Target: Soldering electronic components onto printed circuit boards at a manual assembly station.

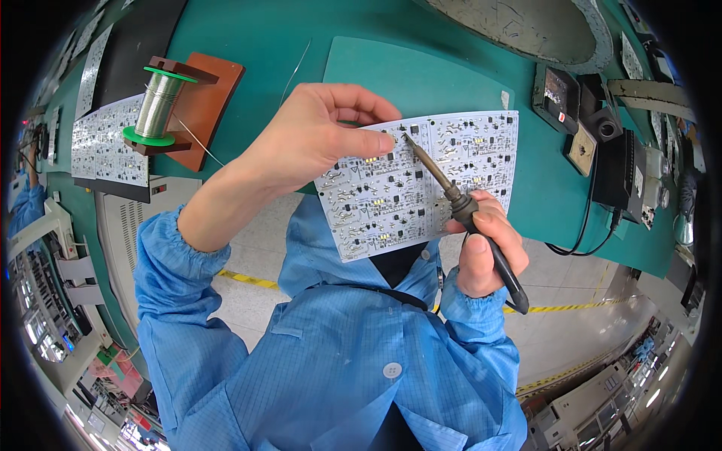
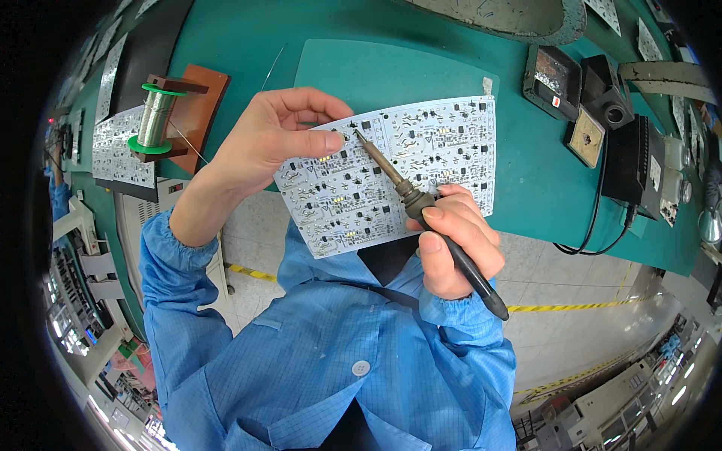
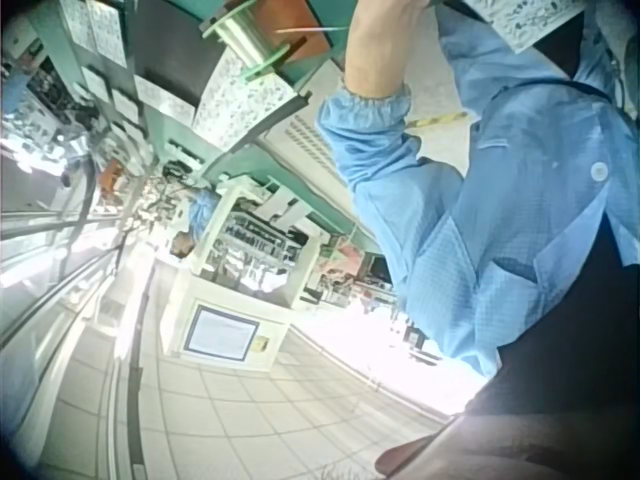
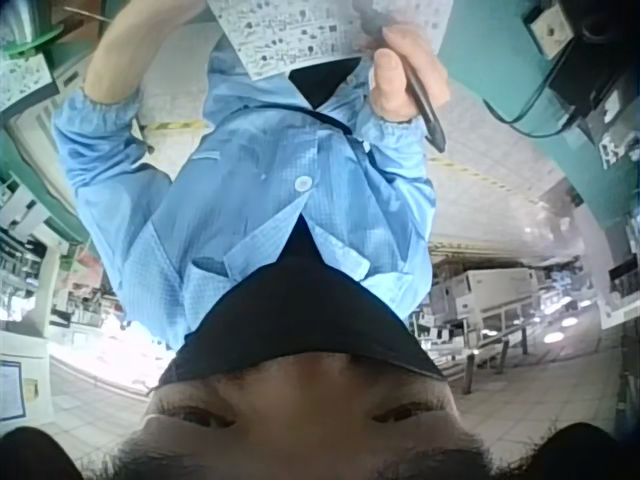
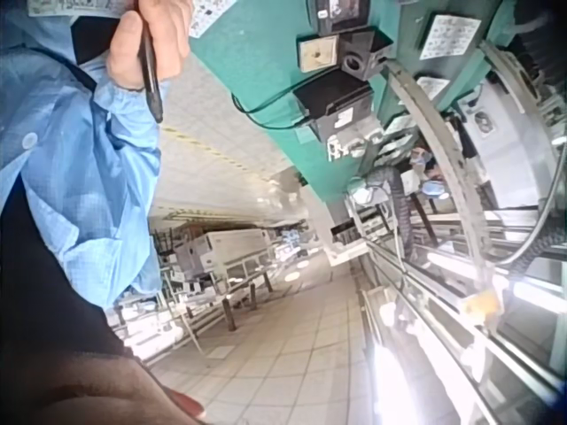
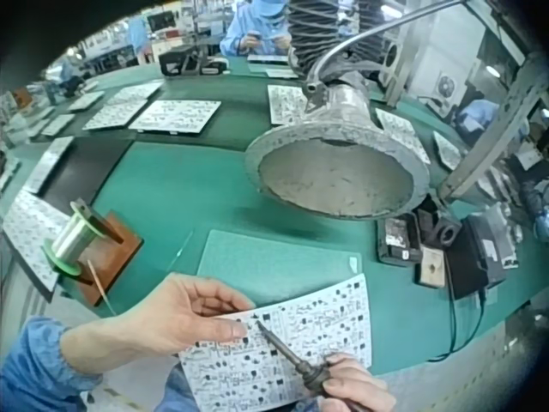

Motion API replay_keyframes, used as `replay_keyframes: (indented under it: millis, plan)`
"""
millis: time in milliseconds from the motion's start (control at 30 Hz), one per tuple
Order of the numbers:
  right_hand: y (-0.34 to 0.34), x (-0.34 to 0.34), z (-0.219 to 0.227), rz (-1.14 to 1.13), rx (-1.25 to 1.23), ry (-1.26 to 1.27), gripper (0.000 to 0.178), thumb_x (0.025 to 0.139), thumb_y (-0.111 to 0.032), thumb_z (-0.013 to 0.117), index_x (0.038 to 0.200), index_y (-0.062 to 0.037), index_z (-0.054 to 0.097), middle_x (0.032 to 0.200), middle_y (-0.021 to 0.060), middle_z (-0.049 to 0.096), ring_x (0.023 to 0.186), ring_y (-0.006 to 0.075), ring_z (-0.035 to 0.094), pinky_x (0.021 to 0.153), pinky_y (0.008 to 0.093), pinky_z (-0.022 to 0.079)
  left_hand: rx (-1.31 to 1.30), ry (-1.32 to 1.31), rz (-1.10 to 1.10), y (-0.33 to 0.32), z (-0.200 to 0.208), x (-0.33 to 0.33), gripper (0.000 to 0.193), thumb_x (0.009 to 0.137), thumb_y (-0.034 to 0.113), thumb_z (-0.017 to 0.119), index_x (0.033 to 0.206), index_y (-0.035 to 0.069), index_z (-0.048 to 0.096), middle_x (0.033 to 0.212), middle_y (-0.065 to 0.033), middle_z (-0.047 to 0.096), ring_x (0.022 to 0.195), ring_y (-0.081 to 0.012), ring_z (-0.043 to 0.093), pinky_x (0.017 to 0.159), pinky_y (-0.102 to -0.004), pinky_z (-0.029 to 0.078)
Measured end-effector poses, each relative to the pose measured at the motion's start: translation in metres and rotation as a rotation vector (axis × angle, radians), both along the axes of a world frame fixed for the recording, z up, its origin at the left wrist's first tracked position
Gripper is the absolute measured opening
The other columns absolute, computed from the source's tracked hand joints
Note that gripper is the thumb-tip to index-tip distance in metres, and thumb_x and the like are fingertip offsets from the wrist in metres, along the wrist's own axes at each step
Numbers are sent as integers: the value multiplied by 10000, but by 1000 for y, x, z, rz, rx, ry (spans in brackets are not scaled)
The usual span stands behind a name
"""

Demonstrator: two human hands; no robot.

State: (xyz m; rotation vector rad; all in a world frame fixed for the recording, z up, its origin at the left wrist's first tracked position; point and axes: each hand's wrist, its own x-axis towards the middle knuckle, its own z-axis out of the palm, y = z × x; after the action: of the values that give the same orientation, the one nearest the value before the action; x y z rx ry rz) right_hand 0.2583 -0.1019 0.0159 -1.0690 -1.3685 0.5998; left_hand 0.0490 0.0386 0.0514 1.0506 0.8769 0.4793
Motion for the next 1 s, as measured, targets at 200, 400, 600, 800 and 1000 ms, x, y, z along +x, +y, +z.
replay_keyframes:
  millis: [200, 400, 600, 800, 1000]
  plan:
    - [1, 3, -3, 13, 86, 7, 259, 862, -217, 596, 995, 3, 571, 694, 141, 641, 640, 241, 608, 793, 480, 463, -6, -7, -3, 0, -1, 0, 264, 767, 27, 704, 1005, -59, 629, 885, -115, 660, 787, -136, 632, 711, -244, 515]
    - [-11, 10, -12, -360, 153, -18, 444, 950, -342, 450, 1173, 38, 501, 901, 247, 619, 837, 309, 597, 853, 478, 443, -2, -32, -22, 0, 5, 0, 273, 764, 12, 705, 1013, -60, 621, 901, -120, 660, 812, -144, 636, 738, -254, 523]
    - [-2, 24, -19, -600, 74, -134, 479, 907, -147, 561, 1311, 19, 366, 1263, 253, 489, 1119, 372, 542, 967, 491, 415, 22, -29, -77, -15, 28, 2, 295, 776, 0, 697, 1041, -75, 591, 936, -144, 663, 854, -167, 648, 773, -281, 533]
    - [-13, 22, -5, -534, 53, 104, 571, 838, -17, 598, 1350, -40, 347, 1329, 215, 440, 1197, 323, 485, 940, 455, 451, 582, 80, -230, -39, 52, 0, 284, 719, -44, 684, 997, -29, 632, 929, -126, 676, 716, -95, 602, 589, -219, 456]
    - [-28, 20, 7, -539, 258, 109, 556, 880, -93, 581, 1369, -117, 318, 1256, 203, 510, 968, 286, 594, 834, 457, 515, 882, -112, -160, -55, 53, 6, 310, 659, -95, 660, 965, -49, 629, 891, -171, 670, 726, -202, 652, 583, -268, 505]
